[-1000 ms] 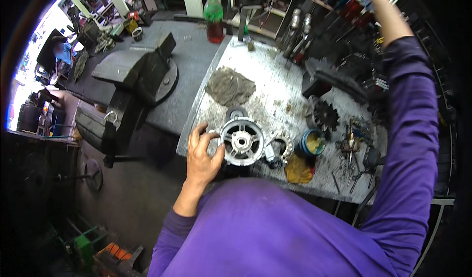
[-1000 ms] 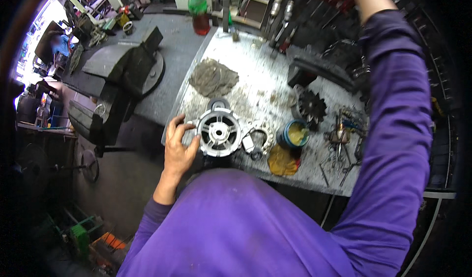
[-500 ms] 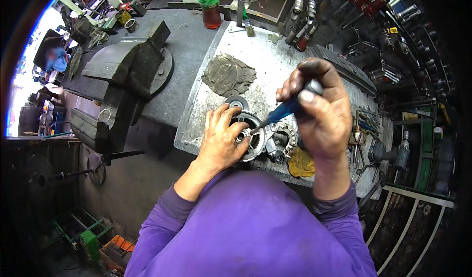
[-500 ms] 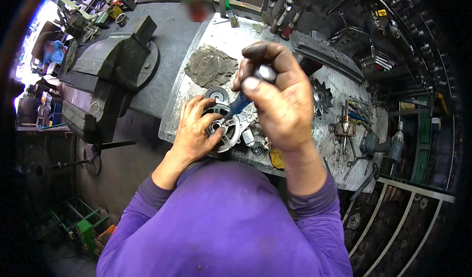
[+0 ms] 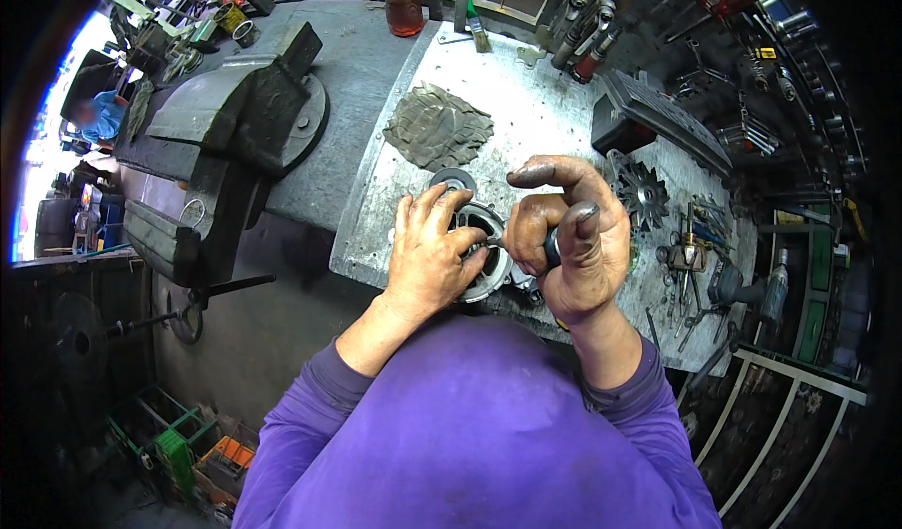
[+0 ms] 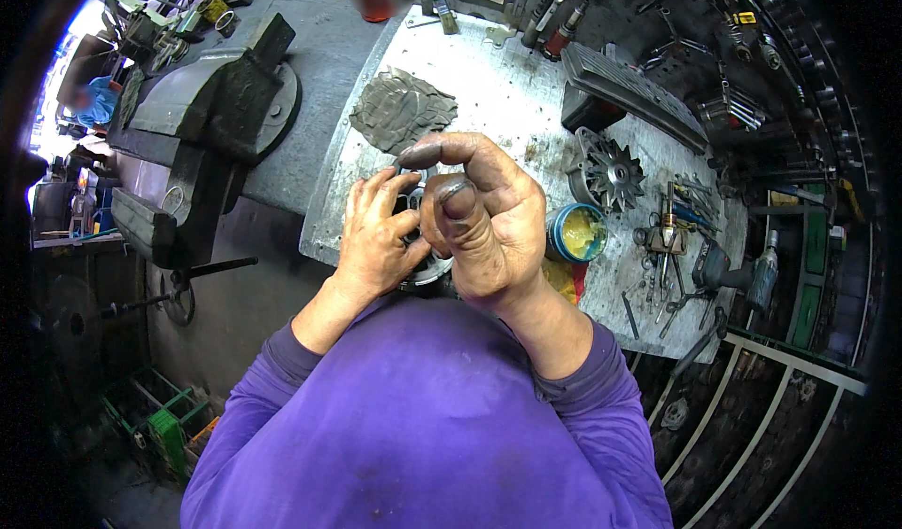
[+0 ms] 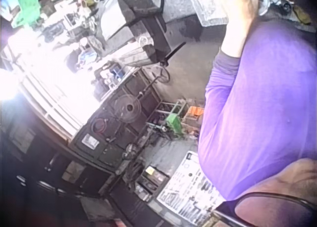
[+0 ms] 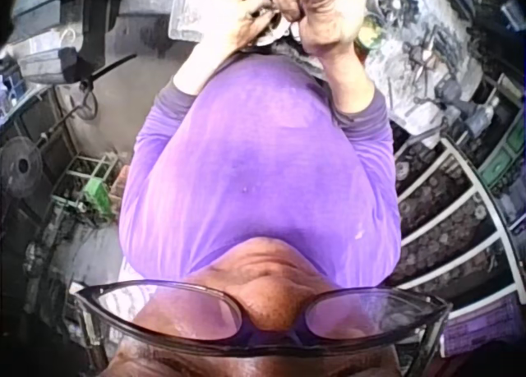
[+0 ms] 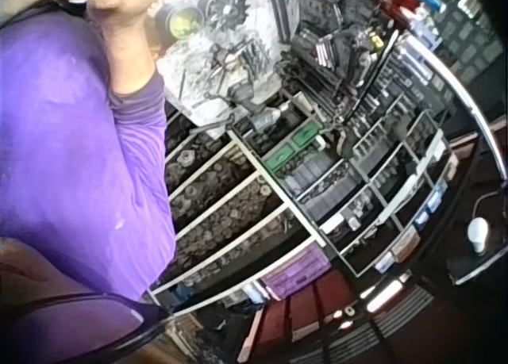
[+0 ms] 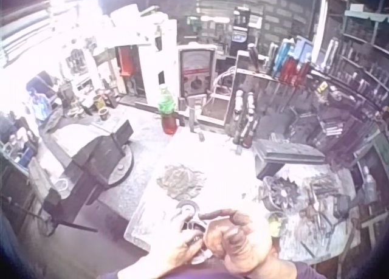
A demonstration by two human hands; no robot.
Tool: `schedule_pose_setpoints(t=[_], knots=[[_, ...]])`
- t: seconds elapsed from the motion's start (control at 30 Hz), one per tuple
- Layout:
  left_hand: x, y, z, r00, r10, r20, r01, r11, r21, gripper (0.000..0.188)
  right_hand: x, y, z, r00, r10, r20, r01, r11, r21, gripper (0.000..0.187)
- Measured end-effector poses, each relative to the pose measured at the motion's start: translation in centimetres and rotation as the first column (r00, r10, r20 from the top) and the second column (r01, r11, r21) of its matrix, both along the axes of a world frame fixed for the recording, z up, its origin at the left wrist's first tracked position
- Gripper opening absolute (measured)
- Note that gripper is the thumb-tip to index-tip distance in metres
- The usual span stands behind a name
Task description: The person cleans a small metal bearing, applies grease to it, and inserts it into a circular metal housing. They then use a hammer to tap the bearing into place and continue assembling additional components onto the housing.
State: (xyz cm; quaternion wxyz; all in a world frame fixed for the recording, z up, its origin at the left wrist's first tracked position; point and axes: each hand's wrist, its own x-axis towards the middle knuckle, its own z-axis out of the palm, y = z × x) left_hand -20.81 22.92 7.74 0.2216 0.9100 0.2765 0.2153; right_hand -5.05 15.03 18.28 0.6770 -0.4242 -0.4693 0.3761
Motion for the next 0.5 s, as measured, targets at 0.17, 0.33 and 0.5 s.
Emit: schedule_pose_setpoints(t=[0.17,0.33,0.5], knots=[[-0.2,-0.1,-0.3,1.000,-0.001,0.006,0.001,1.000,0.014,0.021,-0.3,-1.1,-1.2,1.000,0.011,0.010,-0.010,1.000,-0.022,0.081],[0.1,-0.3,-2.3,0.997,0.022,0.075,-0.025,0.999,0.043,0.019,0.9,1.0,2.1,0.947,0.283,-0.150,-0.299,0.949,-0.100,0.060],[0.0,-0.5,-2.0,0.997,0.054,0.046,-0.055,0.998,0.007,0.028,0.4,5.3,4.9,0.766,0.642,-0.005,-0.642,0.765,-0.051,0.041]])
